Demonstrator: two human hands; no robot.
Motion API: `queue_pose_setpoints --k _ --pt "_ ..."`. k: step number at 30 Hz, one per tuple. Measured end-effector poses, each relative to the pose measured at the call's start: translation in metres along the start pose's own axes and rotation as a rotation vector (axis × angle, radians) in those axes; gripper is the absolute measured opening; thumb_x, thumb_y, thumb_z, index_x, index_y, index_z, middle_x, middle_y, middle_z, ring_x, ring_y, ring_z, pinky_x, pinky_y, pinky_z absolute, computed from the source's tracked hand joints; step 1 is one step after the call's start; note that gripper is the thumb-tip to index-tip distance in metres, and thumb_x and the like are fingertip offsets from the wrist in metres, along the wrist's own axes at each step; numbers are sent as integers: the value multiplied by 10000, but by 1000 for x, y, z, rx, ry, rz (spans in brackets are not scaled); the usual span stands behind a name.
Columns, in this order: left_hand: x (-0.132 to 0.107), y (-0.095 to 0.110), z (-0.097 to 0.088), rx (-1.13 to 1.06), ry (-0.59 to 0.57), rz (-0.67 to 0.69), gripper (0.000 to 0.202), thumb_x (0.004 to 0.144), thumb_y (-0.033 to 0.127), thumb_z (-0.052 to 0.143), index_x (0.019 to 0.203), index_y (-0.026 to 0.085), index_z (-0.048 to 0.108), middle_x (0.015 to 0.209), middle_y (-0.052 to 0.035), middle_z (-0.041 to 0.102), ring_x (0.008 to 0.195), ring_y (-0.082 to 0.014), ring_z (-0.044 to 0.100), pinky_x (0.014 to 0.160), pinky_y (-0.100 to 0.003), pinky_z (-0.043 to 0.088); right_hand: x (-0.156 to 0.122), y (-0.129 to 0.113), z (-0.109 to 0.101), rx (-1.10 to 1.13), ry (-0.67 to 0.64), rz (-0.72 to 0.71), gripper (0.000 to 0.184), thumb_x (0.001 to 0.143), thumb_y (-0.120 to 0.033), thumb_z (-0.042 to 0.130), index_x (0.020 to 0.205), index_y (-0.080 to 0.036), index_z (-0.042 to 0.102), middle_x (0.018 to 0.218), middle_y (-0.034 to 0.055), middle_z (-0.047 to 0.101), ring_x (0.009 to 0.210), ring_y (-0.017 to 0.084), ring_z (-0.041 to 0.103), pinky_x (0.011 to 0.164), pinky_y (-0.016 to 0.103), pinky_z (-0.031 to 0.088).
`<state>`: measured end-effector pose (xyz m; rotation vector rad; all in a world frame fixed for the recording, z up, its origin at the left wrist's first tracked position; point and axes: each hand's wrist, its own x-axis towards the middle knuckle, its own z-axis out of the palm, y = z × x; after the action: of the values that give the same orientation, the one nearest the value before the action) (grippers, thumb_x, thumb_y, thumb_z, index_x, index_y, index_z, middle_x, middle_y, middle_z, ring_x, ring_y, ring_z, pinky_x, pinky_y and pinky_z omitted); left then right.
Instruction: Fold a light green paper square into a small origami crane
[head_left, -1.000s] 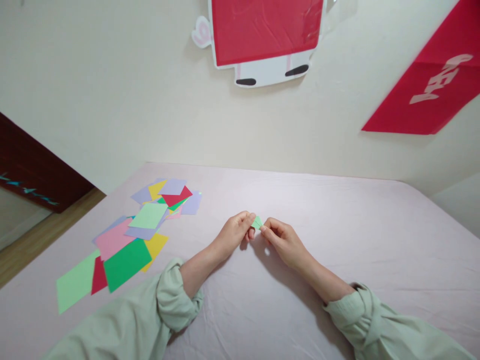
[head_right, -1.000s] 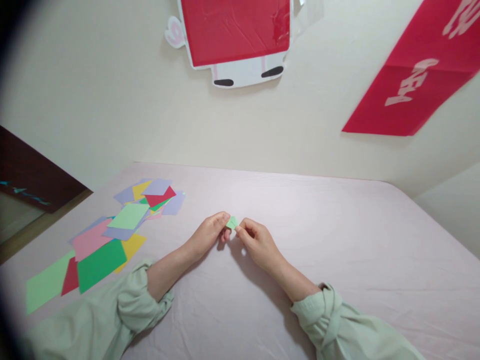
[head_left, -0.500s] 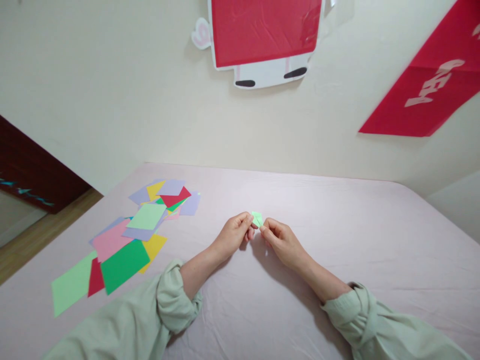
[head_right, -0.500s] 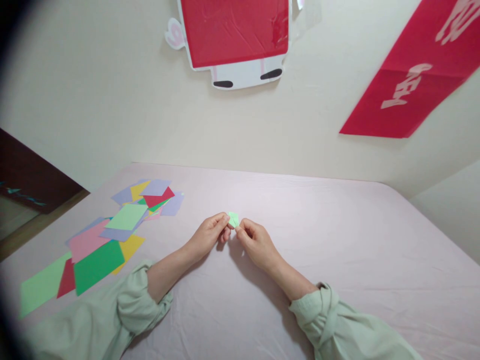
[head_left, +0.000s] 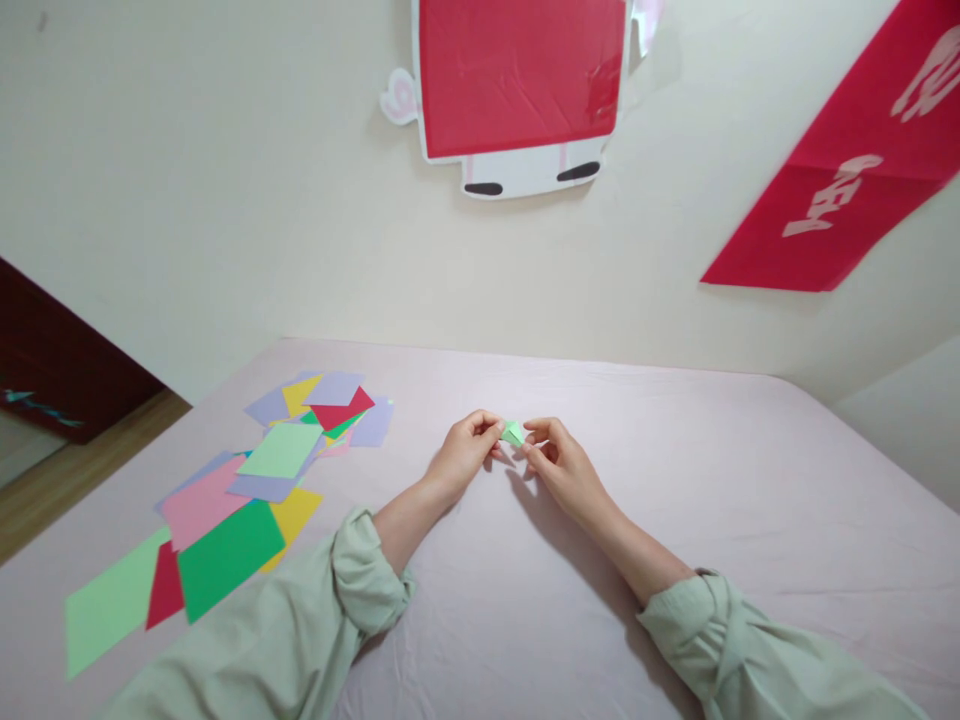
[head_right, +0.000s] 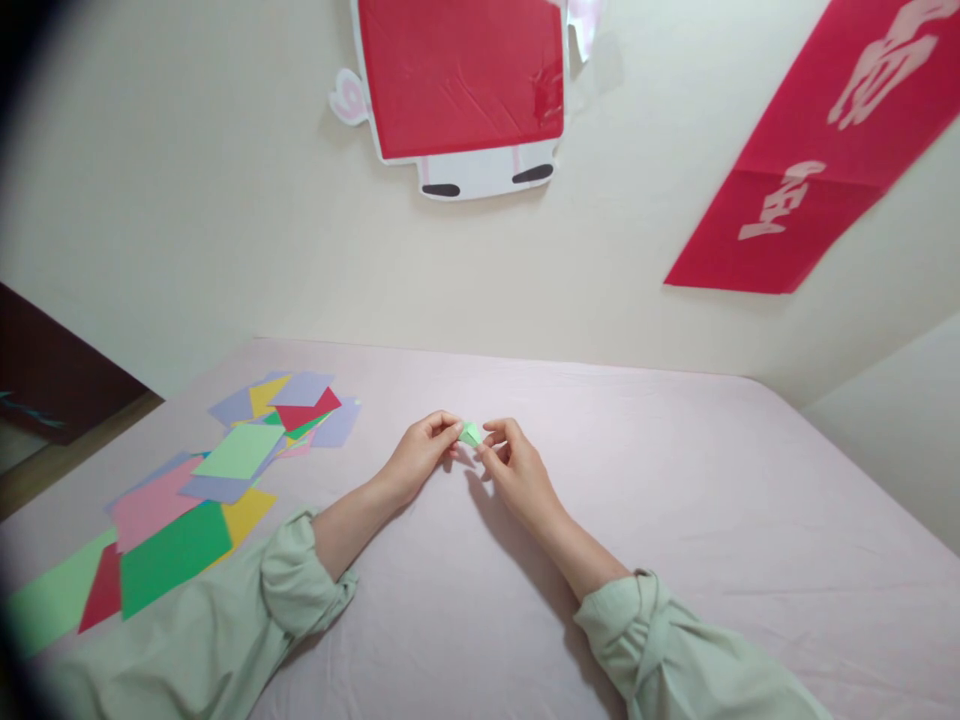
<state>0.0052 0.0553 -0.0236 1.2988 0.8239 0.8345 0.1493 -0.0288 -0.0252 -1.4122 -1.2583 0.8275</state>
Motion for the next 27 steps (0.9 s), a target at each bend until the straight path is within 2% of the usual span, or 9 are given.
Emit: queue_pose_setpoints --k 2,7,10,15,20,24,27 --pt "4 -1 1 14 24 7 213 746 346 666 799 147 611 689 14 595 549 -79 537 499 -189 404 11 2 0 -22 -13 6 233 839 -323 555 1032 -208 492 915 -7 574 611 109 601 581 270 481" --pt "18 -2 5 66 76 11 166 740 282 648 831 150 605 691 20 586 514 -76 537 455 -186 399 34 12 3 5 15 16 192 804 -292 559 965 -204 500 832 -23 555 604 114 575 575 271 468" --pt "21 -5 4 54 74 12 208 746 240 626 933 151 602 735 19 578 543 -78 564 476 -187 420 37 19 3 53 35 1 186 805 -293 543 964 -205 505 747 -40 540 588 120 544 563 266 438" --pt "17 -8 2 24 43 55 306 770 241 612 1063 172 559 820 16 573 610 -79 599 548 -197 461 30 21 3 110 82 -14 164 798 -298 544 926 -216 483 718 -45 536 590 133 541 573 278 431" --pt "10 -5 3 4 19 43 270 777 307 636 995 163 569 832 -6 600 661 -95 603 600 -219 479 27 16 5 127 117 -28 145 790 -297 555 880 -220 470 748 -38 539 570 129 552 575 285 437" --pt "6 -4 4 29 5 37 221 744 310 663 858 167 538 716 20 584 622 -104 578 564 -216 444 23 12 8 125 98 -36 195 810 -313 569 954 -218 479 743 -30 579 619 149 586 617 292 455" --pt "4 -3 3 86 -10 90 169 754 290 641 814 171 538 676 36 557 606 -100 538 553 -213 414 20 8 9 66 74 -76 185 832 -309 563 983 -209 526 743 -17 609 678 159 596 659 291 460"
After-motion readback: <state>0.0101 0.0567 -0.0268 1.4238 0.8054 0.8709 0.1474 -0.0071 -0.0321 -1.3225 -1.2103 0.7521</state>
